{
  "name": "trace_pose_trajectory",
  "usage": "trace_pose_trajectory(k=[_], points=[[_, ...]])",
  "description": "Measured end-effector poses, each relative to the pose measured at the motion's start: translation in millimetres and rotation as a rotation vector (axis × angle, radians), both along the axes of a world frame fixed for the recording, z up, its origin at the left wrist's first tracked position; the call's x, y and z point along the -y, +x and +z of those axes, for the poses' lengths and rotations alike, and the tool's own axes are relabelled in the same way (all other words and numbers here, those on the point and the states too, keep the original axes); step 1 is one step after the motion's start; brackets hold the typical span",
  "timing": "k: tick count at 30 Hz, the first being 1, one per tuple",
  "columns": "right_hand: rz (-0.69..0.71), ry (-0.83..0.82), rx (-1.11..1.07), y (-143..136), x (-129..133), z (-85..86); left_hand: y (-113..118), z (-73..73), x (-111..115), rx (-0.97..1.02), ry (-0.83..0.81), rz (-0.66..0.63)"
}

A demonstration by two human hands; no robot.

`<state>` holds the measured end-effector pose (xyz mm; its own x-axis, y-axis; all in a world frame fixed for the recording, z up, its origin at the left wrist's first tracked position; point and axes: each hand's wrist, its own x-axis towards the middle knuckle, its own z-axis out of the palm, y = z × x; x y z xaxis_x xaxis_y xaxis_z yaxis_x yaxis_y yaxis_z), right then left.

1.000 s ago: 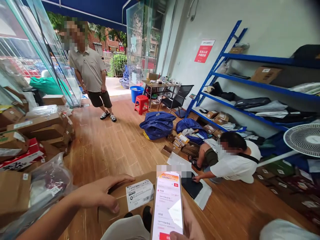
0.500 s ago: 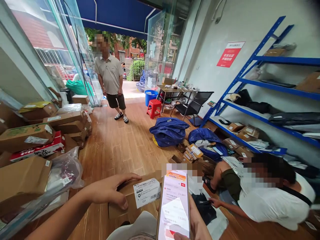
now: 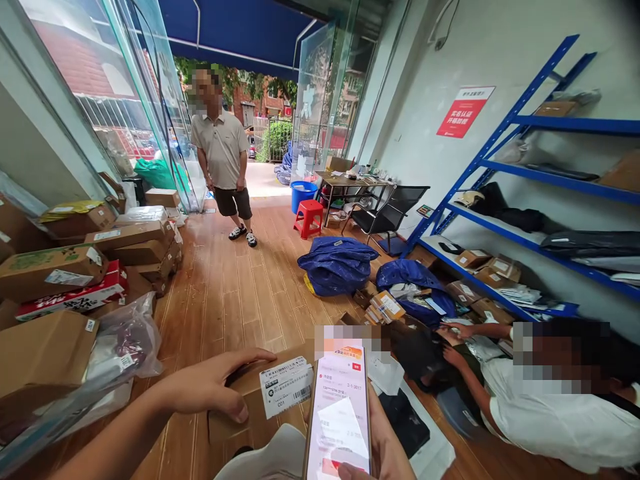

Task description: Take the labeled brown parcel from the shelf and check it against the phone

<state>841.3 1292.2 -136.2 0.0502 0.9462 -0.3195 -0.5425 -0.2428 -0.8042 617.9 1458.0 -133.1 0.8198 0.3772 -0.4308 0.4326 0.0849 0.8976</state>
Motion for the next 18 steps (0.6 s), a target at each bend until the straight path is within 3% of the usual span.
trace_pose_trajectory(k=[18], points=[[0.017,0.009,0.046,-6.2,5.4,3.6,-3.7,10.6,9.7,-0.097,0.099,0.018]])
